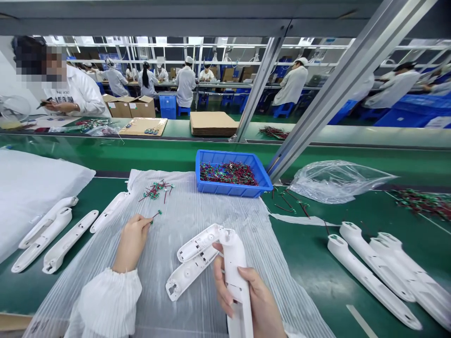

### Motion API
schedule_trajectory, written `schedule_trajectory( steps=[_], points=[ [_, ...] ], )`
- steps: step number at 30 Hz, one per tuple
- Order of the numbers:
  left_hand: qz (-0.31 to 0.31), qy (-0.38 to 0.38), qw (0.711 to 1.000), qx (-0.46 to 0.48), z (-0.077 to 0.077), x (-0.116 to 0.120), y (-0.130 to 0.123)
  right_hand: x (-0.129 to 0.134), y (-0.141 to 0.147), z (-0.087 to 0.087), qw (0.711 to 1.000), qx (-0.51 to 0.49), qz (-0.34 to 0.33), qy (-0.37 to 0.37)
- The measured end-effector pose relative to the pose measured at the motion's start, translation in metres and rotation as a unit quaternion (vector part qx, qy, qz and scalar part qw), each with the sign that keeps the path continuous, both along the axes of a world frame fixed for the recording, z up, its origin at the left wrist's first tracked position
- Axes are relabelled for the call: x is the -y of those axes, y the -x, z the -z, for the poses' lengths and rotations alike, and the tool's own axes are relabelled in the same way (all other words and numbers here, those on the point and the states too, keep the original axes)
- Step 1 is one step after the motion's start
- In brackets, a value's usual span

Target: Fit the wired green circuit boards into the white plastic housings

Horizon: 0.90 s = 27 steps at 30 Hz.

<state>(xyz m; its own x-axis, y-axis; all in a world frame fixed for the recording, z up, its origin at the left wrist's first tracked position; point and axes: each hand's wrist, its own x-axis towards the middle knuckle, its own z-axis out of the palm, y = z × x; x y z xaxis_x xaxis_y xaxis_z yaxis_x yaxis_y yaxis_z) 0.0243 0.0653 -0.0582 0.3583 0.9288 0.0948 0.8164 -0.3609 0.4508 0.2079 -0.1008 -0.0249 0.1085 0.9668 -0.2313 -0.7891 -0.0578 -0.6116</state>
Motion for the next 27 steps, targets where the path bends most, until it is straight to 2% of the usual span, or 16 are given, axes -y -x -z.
schedule_trajectory(
  steps=[6, 9, 12, 18, 27],
  points=[
    [0.062, -0.014, 0.995, -0.080, -0.009, -0.006, 0.002, 0.002, 0.004, 0.005, 0.997, -0.035, -0.054, 0.035],
    [0.101, -0.022, 0.989, -0.101, -0.011, -0.009, 0.003, 0.003, 0.005, 0.004, 0.996, -0.035, -0.082, 0.026],
    [0.107, -0.029, 0.988, -0.106, -0.012, -0.012, 0.004, 0.005, 0.007, -0.001, 0.997, -0.020, -0.078, 0.011],
    [0.140, 0.023, 0.987, -0.075, -0.010, -0.018, 0.009, 0.007, 0.008, -0.009, 0.992, -0.037, -0.116, 0.019],
    [0.145, 0.084, 0.986, 0.011, -0.014, -0.020, 0.018, 0.008, 0.007, -0.007, 0.996, -0.004, -0.088, 0.018]
  ],
)
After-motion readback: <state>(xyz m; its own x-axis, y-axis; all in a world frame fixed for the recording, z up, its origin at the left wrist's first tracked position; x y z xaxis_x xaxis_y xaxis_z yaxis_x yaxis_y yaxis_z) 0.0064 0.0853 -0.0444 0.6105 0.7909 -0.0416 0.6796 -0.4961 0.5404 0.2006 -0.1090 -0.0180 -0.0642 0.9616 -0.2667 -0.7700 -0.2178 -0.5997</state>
